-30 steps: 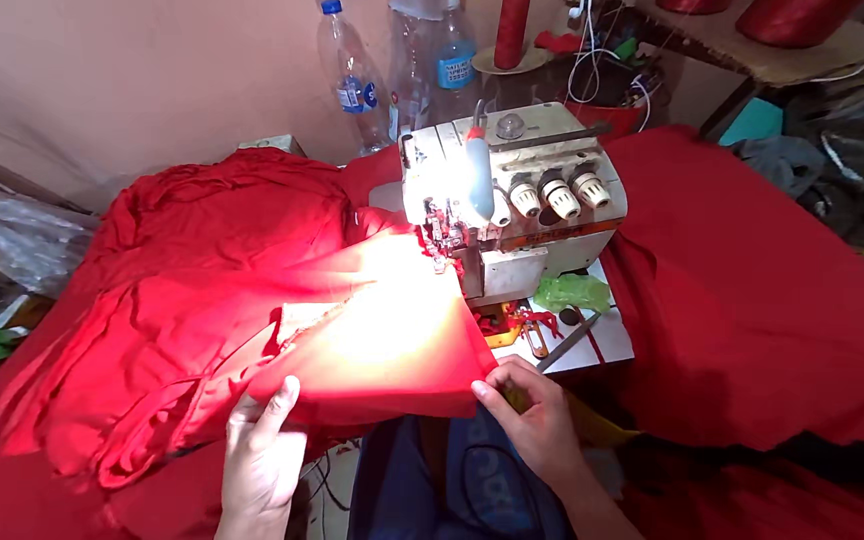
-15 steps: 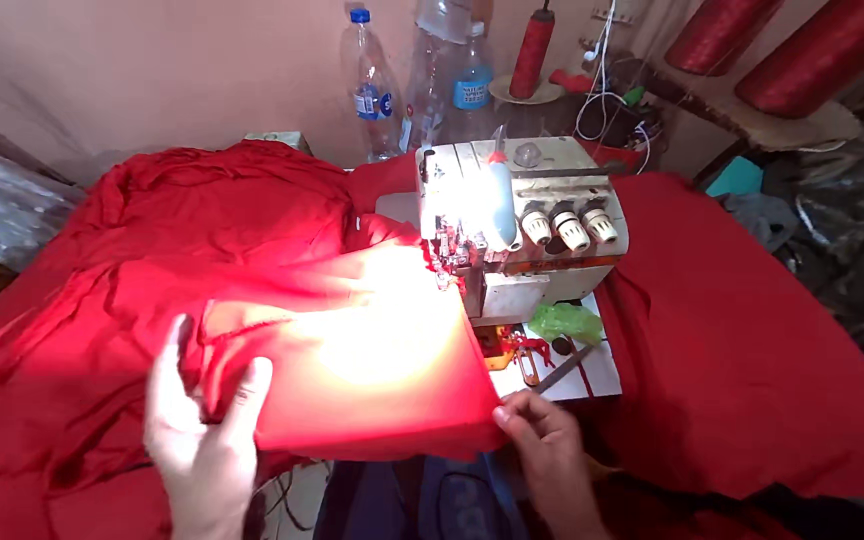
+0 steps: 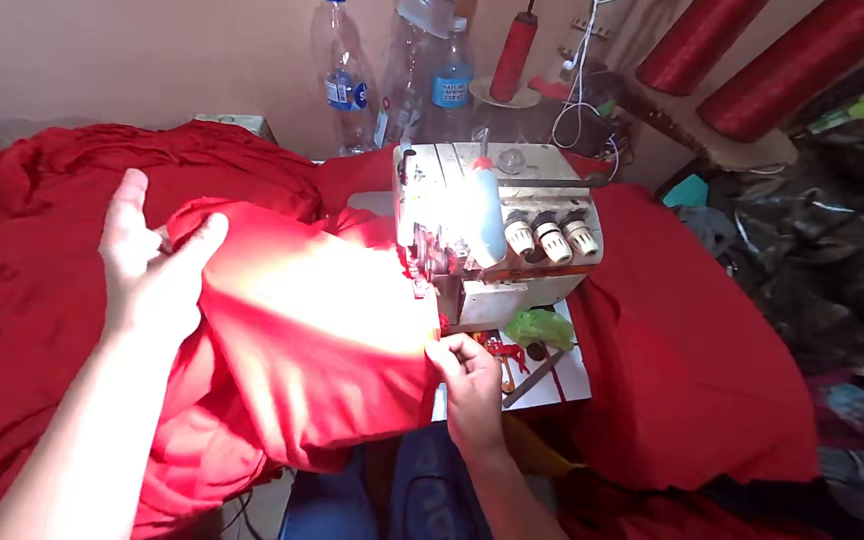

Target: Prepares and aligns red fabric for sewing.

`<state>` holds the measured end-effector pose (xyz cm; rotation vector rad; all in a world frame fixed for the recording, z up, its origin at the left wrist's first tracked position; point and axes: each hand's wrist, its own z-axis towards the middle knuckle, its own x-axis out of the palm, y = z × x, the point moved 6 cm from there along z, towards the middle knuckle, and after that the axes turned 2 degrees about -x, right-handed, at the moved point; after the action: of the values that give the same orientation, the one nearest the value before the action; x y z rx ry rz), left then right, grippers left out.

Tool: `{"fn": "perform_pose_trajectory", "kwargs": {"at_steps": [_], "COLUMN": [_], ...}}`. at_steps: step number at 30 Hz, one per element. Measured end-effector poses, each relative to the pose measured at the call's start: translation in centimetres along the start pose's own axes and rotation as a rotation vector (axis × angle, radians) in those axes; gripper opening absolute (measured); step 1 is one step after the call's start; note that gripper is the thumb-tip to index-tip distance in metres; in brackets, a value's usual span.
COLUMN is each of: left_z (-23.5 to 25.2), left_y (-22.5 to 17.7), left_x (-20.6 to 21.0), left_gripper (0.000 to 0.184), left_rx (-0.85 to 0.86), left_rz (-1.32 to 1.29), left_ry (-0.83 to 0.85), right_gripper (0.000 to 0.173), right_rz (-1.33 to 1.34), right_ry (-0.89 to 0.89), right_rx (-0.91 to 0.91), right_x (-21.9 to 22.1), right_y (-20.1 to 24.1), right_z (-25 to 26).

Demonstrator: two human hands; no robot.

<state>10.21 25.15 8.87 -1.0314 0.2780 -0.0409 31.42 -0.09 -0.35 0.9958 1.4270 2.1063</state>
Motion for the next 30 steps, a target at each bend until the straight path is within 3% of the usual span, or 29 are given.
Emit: {"fn": "perform_pose_trajectory", "kwargs": {"at_steps": [2, 5, 6, 8, 10, 12, 15, 18, 20, 24, 30], "left_z": [0.5, -0.8, -1.9, -5.4, -11.0, -17.9, -28.1, -35.4, -38.0, -39.3, -39.5], "left_y": [-0.4, -1.7, -2.1, -2.7, -3.9, -4.5, -1.6, 1.5, 2.7, 3.1, 1.8], "left_x": [1.2, 1.2, 0.5, -1.4, -3.3, -3.9, -2.1, 1.3, 3.3, 5.7, 4.8], "left_gripper": [0.082, 0.069, 0.070, 0.072, 0.064, 0.040, 0.027, 0.025, 0.030, 0.034, 0.020], "left_rx": [-0.138, -0.329, -0.266, 0.061, 0.284, 0.384, 0.340, 0.414, 0.527, 0.669, 0.756], "left_rz": [0.045, 0.383, 0.520, 0.708, 0.712, 0.609, 0.393, 0.264, 0.300, 0.392, 0.435], "left_ry": [-0.004, 0.074, 0.104, 0.066, -0.022, -0.070, 0.080, 0.275, 0.335, 0.338, 0.311], "right_gripper": [0.014, 0.012, 0.010, 0.007, 0.024, 0.042, 0.061, 0.040, 0.036, 0.026, 0.015], "right_rz": [-0.019, 0.096, 0.140, 0.121, 0.042, -0.010, -0.065, -0.121, -0.139, -0.154, -0.135], "right_ry": [-0.024, 0.009, 0.039, 0.088, 0.140, 0.210, 0.299, 0.253, 0.290, 0.350, 0.375], "right_rx": [-0.012, 0.096, 0.150, 0.205, 0.276, 0.363, 0.335, 0.316, 0.399, 0.591, 0.592], "right_x": [0.3, 0.7, 0.7, 0.3, -0.6, -1.7, -3.3, -4.9, -5.6, -6.3, -7.4], "right_y": [0.1, -0.5, -0.7, -0.8, -1.3, -2.4, -3.9, -4.0, -4.6, -5.3, -4.9], "right_z": [0.5, -0.2, -0.8, -3.0, -6.1, -8.9, -12.2, -14.5, -16.2, -19.2, -21.8]}}
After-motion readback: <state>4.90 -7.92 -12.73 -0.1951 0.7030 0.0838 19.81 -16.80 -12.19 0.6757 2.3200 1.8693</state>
